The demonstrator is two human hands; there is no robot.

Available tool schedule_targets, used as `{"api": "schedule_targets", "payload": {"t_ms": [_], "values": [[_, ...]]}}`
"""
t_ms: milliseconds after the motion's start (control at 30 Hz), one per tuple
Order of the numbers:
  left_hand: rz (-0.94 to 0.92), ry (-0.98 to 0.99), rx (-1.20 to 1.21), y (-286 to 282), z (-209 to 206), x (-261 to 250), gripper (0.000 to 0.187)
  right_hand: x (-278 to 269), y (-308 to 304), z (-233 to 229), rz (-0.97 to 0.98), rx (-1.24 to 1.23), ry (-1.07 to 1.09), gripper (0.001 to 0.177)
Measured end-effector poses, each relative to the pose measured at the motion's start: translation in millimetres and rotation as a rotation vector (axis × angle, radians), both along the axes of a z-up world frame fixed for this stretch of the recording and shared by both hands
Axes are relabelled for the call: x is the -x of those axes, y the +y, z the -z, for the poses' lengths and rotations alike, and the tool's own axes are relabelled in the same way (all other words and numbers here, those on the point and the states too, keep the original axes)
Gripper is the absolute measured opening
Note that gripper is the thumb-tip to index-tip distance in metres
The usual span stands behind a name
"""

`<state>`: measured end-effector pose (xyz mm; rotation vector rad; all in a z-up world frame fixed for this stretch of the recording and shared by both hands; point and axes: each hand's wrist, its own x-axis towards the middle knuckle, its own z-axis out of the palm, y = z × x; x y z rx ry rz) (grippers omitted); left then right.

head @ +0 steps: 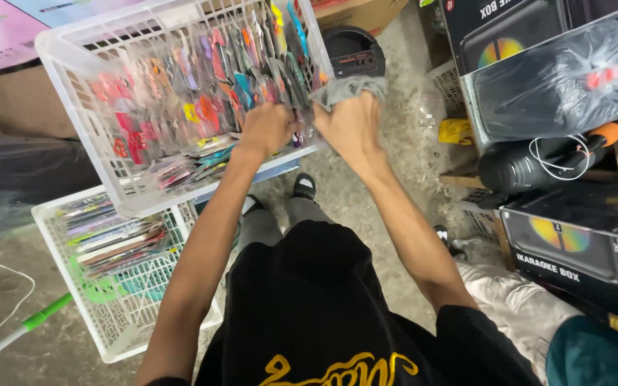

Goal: Sorting through baskets of various phone cases and cleaning them with a grey cloth.

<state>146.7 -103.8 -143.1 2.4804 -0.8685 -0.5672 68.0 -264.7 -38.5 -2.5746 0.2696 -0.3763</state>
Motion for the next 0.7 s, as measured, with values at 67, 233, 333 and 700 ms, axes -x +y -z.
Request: {"api": "schedule_targets", "payload": {"t_ms": [67,233,333,700], "values": [[-0.005,0.003,-0.063,-13,16,-3,0.031,-4,5,9,0.023,0.033,0.082,0.021],[-0.050,-0.049,-0.154,-33,38,-4,0.043,-20,-1,47,0.012,0.172,0.400,0.029],[-0.122,0.001,-0.136,-30,48,-3,0.044,-38,5,62,-0.067,0.262,0.635,0.026],[-0.486,-0.123,0.559,114,-93,38,0.021,-99,6,121,-0.363,0.468,1.054,0.032]]}}
